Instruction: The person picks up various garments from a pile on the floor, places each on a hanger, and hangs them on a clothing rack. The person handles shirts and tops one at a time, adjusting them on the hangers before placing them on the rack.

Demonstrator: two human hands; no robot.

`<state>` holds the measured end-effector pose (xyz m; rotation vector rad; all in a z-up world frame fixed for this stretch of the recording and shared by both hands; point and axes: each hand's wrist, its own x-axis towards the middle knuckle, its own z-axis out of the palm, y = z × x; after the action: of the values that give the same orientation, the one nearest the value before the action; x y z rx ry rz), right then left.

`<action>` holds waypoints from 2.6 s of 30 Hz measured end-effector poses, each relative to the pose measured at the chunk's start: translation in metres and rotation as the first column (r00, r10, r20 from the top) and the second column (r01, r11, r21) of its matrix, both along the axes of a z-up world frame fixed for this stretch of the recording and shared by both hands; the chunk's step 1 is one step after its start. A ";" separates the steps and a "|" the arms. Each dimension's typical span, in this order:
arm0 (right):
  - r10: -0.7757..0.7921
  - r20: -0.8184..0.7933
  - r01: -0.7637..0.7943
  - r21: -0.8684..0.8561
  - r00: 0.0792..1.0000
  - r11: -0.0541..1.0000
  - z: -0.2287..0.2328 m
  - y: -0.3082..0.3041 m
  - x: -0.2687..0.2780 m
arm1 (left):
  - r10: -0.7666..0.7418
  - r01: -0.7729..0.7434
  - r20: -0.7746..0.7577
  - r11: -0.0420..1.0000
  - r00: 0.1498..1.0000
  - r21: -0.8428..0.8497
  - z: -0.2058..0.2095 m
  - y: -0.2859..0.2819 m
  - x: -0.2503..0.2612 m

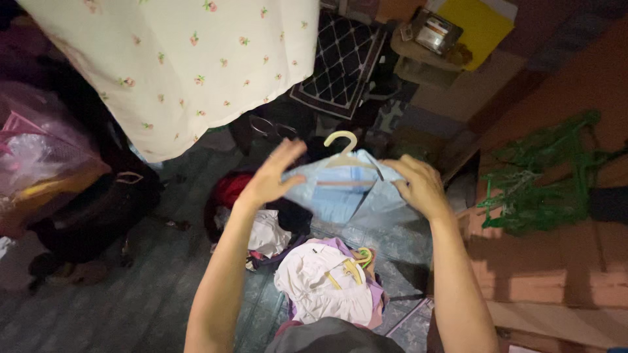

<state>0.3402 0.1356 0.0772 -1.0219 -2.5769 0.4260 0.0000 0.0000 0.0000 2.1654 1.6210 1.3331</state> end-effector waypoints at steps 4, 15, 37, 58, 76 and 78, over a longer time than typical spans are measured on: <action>0.059 -0.199 -0.085 -0.122 0.978 0.989 -0.032 0.000 0.002 | 0.063 -0.031 0.117 0.965 0.991 -0.262 -0.010 -0.012 0.017; 0.222 0.037 -0.185 -0.427 0.974 0.885 -0.079 0.022 0.030 | 0.255 -0.254 -0.021 0.952 0.967 -0.173 -0.001 -0.026 0.023; -0.083 -0.505 0.033 -0.108 0.859 0.994 -0.057 -0.002 -0.005 | 0.549 -0.548 -0.053 0.836 0.834 0.044 0.017 -0.032 0.012; -0.134 -0.027 0.123 -0.248 0.991 0.961 -0.098 -0.057 -0.001 | 0.673 -0.435 0.351 0.709 0.651 -0.555 -0.063 0.088 0.208; 0.231 -0.380 -0.279 -0.076 0.896 0.957 -0.057 0.035 -0.029 | 0.077 -0.044 0.156 0.977 0.985 -0.207 0.057 -0.034 0.078; 0.237 -0.372 -0.284 -0.075 0.897 0.956 -0.062 0.029 -0.036 | 0.314 -0.311 0.019 0.946 0.949 -0.089 0.058 -0.052 0.081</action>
<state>0.3041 0.1649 0.0153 -0.5643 -2.3752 0.7797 0.0807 -0.0518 0.0577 1.8846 2.0341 1.3369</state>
